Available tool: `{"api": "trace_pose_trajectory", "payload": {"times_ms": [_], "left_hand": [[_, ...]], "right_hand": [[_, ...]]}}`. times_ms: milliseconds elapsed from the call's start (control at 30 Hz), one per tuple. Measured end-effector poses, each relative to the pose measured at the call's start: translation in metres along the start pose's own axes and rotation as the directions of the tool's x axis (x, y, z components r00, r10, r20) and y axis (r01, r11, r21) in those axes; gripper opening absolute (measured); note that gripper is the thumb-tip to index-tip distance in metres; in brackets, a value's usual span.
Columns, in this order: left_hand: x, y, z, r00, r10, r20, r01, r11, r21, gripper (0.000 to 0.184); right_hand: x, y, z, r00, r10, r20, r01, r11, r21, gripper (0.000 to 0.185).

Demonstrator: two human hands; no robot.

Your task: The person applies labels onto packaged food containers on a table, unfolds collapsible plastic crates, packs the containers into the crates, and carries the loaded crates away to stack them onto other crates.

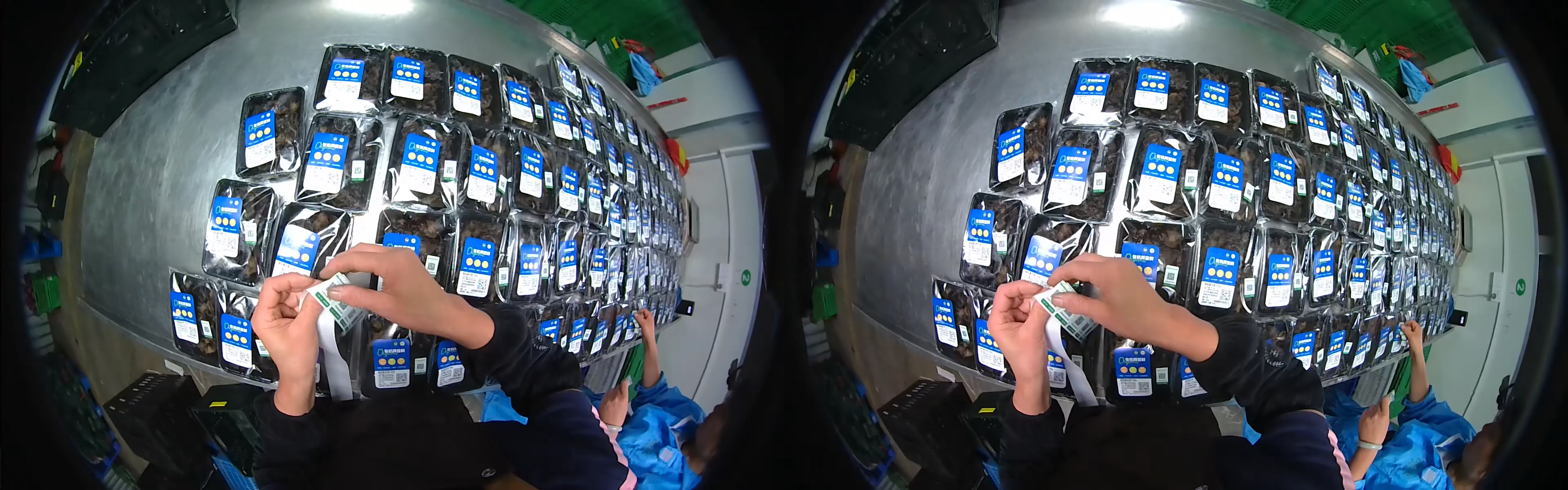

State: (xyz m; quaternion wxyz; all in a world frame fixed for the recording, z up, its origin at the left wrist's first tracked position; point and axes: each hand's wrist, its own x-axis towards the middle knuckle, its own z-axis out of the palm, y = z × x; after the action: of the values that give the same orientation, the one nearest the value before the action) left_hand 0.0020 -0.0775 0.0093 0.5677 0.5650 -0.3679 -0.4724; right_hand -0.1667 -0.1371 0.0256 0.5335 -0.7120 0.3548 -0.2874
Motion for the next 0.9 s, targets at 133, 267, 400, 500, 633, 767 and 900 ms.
{"api": "trace_pose_trajectory", "payload": {"times_ms": [133, 267, 400, 500, 633, 767, 900], "left_hand": [[0.003, -0.008, -0.009, 0.999, -0.037, 0.008, 0.036, 0.998, 0.055, 0.015], [0.011, -0.008, -0.007, 0.994, -0.096, -0.056, 0.095, 0.995, -0.018, 0.014], [0.014, -0.015, -0.024, 0.999, -0.031, -0.023, 0.033, 0.994, 0.104, 0.015], [0.02, -0.011, -0.02, 0.997, 0.036, -0.064, -0.027, 0.991, 0.133, 0.015], [0.028, -0.015, -0.022, 0.981, 0.187, 0.045, -0.192, 0.942, 0.276, 0.016], [0.023, -0.014, -0.012, 1.0, 0.018, -0.012, -0.019, 1.0, -0.011, 0.015], [0.02, -0.004, -0.014, 1.0, 0.031, -0.003, -0.031, 0.999, 0.029, 0.014]], "right_hand": [[0.007, 0.004, 0.005, 0.983, -0.015, -0.183, 0.009, 0.999, -0.034, 0.019], [0.06, 0.022, -0.021, 0.94, -0.224, -0.256, 0.168, 0.96, -0.223, 0.014], [0.151, 0.077, -0.041, 0.925, -0.365, -0.107, 0.19, 0.687, -0.702, 0.02], [0.203, 0.097, -0.037, 0.92, -0.382, 0.087, 0.288, 0.508, -0.812, 0.022], [0.232, 0.122, -0.026, 0.953, -0.263, 0.153, 0.254, 0.412, -0.875, 0.029], [0.223, 0.126, -0.019, 0.962, -0.273, 0.014, 0.127, 0.4, -0.908, 0.038], [0.189, 0.089, -0.024, 0.936, -0.3, -0.182, 0.092, 0.71, -0.698, 0.041]]}}
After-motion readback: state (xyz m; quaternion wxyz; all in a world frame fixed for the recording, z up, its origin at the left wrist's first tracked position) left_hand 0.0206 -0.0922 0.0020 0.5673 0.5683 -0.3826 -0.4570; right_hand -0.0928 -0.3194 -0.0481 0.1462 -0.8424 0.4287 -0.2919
